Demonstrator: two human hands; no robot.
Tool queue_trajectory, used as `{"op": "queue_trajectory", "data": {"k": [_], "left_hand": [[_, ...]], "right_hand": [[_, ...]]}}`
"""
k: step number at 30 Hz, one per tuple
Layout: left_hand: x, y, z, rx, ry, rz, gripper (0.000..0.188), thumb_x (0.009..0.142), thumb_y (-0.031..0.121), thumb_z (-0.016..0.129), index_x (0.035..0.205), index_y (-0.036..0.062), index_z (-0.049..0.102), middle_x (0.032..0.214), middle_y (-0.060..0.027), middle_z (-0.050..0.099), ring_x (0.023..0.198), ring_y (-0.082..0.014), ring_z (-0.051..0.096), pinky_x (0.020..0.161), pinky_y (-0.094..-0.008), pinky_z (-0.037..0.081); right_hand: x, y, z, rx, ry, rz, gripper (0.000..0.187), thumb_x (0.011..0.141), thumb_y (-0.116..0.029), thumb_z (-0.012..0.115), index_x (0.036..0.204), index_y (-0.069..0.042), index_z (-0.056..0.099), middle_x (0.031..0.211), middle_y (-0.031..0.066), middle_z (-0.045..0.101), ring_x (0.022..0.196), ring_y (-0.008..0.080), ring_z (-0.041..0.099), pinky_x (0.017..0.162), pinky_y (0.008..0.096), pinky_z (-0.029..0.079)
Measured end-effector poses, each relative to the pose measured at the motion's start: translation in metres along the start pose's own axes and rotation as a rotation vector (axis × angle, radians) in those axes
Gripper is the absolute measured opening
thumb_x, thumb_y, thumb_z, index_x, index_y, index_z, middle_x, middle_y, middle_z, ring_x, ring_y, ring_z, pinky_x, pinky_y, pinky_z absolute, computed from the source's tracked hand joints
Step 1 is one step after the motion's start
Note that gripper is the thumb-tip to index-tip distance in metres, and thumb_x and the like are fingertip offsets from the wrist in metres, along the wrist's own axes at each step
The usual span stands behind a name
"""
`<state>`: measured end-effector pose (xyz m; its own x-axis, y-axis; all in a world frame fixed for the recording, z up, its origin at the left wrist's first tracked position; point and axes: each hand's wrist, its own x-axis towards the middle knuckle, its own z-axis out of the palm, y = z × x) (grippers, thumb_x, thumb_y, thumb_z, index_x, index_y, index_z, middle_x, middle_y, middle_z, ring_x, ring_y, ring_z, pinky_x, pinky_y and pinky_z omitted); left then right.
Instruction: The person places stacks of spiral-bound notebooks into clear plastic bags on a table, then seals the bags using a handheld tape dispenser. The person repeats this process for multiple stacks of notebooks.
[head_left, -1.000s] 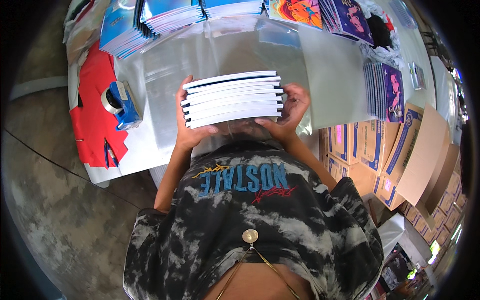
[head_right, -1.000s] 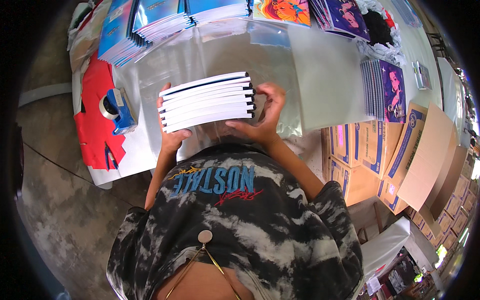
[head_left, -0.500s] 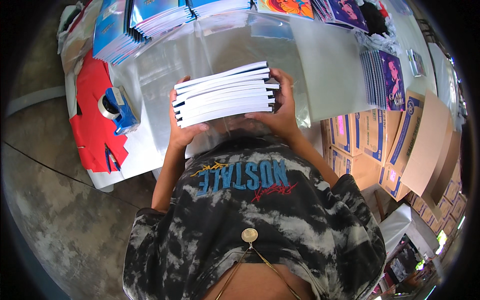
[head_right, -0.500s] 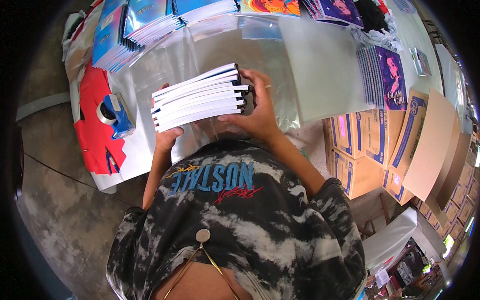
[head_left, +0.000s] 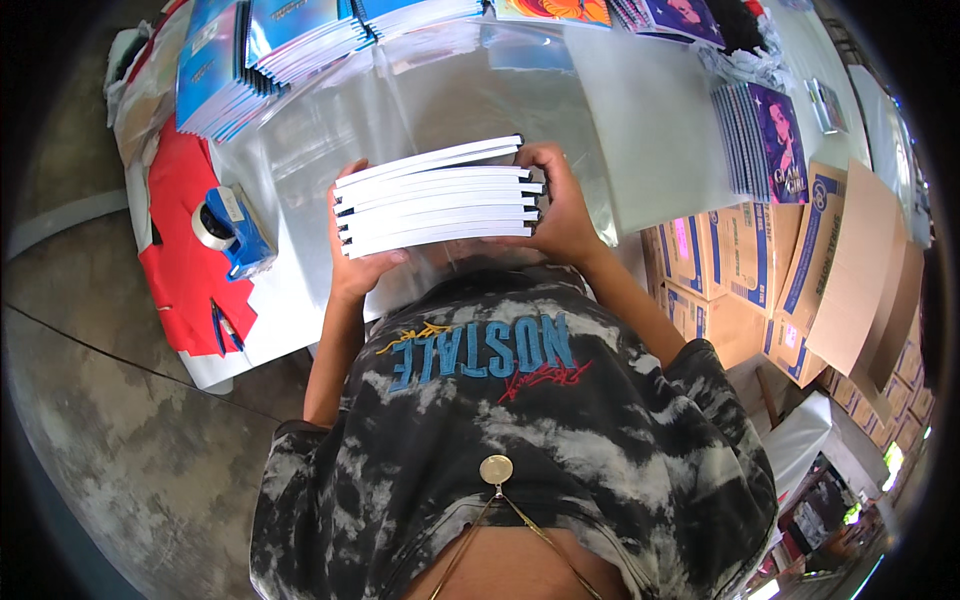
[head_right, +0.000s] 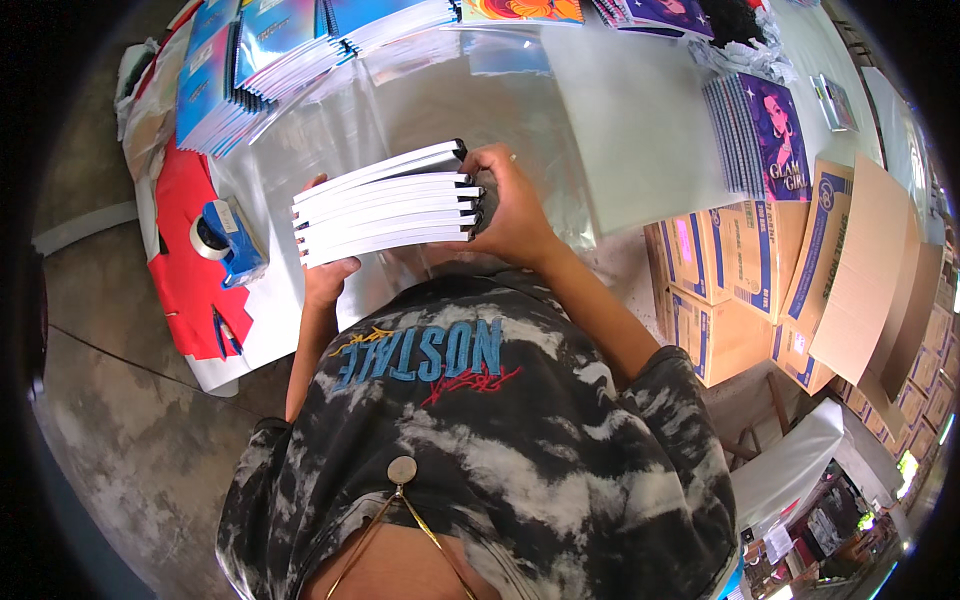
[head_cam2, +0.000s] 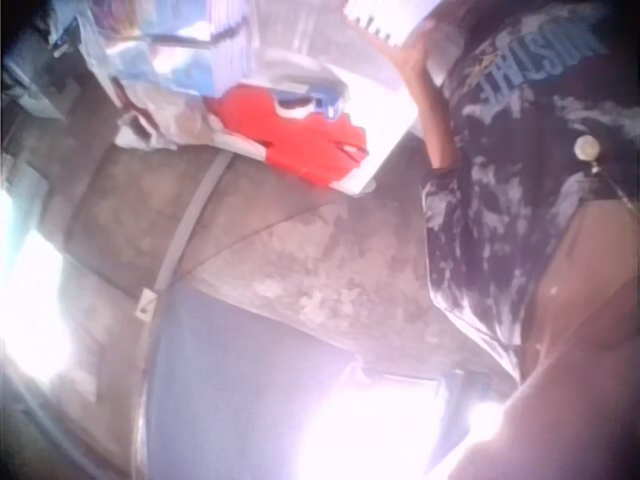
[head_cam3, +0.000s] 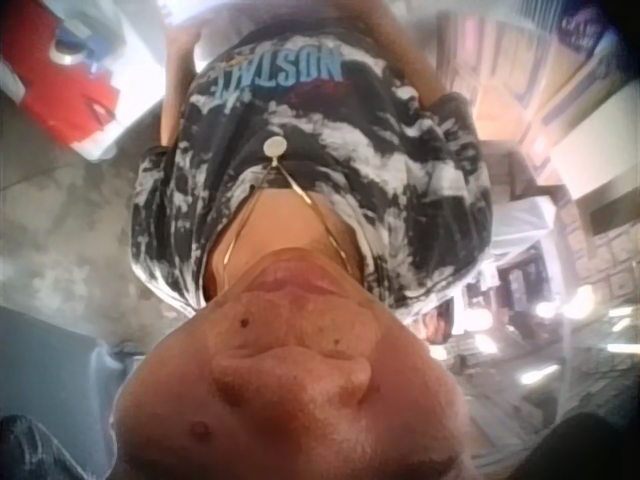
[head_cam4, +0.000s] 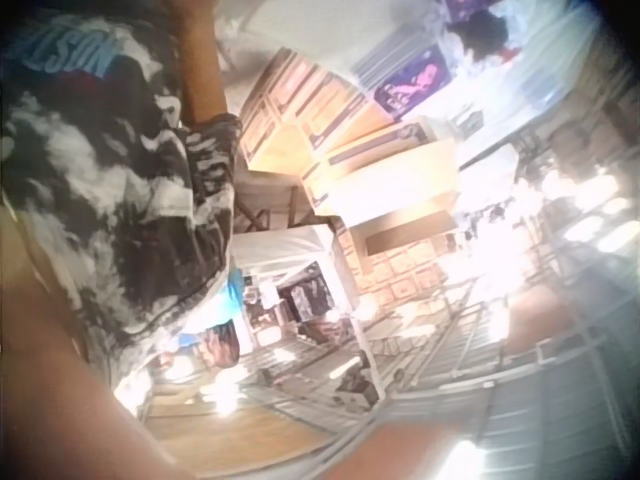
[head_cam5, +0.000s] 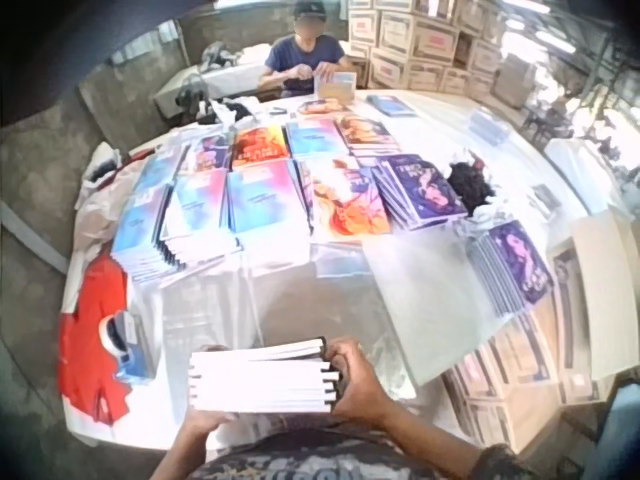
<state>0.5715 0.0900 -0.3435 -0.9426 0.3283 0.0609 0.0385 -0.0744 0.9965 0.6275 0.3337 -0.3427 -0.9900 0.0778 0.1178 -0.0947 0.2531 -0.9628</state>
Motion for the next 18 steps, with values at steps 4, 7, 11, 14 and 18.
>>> {"op": "queue_trajectory", "data": {"k": [4, 7, 11, 14, 18], "left_hand": [[-0.014, -0.016, -0.015, -0.035, -0.033, -0.15, 0.1, 0.05, 0.039, 0.086, 0.126, 0.0022, 0.033, 0.122, -0.0127, 0.043, 0.115, -0.0246, 0.043, 0.096, -0.0382, 0.036], [-0.019, -0.024, -0.02, -0.06, -0.045, -0.21, 0.1, 0.049, 0.038, 0.086, 0.125, 0.0028, 0.032, 0.122, -0.0135, 0.043, 0.115, -0.0249, 0.044, 0.096, -0.0386, 0.036], [-0.007, -0.008, -0.006, -0.072, -0.08, -0.049, 0.102, 0.048, 0.038, 0.087, 0.126, 0.0026, 0.031, 0.123, -0.0156, 0.043, 0.115, -0.0264, 0.044, 0.096, -0.0391, 0.037], [0.001, 0.006, 0.008, -0.029, -0.054, 0.021, 0.103, 0.048, 0.037, 0.087, 0.127, 0.0023, 0.031, 0.123, -0.0174, 0.043, 0.115, -0.0278, 0.044, 0.096, -0.0396, 0.037], [-0.002, -0.002, 0.004, -0.013, -0.061, 0.037, 0.099, 0.049, 0.034, 0.086, 0.126, 0.0023, 0.031, 0.121, -0.0175, 0.044, 0.114, -0.0278, 0.045, 0.096, -0.0398, 0.038]], "right_hand": [[0.004, 0.019, 0.005, 0.129, 0.101, -0.034, 0.089, 0.044, -0.03, 0.09, 0.112, -0.004, 0.039, 0.104, 0.0075, 0.043, 0.1, 0.0195, 0.044, 0.092, 0.0324, 0.036], [0.012, 0.02, 0.003, 0.274, 0.085, -0.134, 0.107, 0.041, -0.031, 0.091, 0.126, -0.005, 0.031, 0.117, 0.0085, 0.04, 0.112, 0.0192, 0.038, 0.099, 0.034, 0.03], [0.023, 0.007, 0.018, 0.426, -0.043, -0.128, 0.113, 0.039, -0.027, 0.092, 0.131, -0.006, 0.029, 0.123, 0.0092, 0.041, 0.116, 0.0191, 0.039, 0.098, 0.0333, 0.032], [0.02, 0.006, 0.021, 0.411, -0.046, -0.032, 0.107, 0.039, -0.025, 0.092, 0.126, -0.005, 0.033, 0.114, 0.0077, 0.046, 0.108, 0.0185, 0.045, 0.094, 0.0323, 0.037], [0.014, 0.014, 0.024, 0.393, 0.013, -0.053, 0.099, 0.04, -0.023, 0.092, 0.12, -0.004, 0.036, 0.106, 0.0063, 0.047, 0.103, 0.0172, 0.048, 0.09, 0.0312, 0.039]]}}
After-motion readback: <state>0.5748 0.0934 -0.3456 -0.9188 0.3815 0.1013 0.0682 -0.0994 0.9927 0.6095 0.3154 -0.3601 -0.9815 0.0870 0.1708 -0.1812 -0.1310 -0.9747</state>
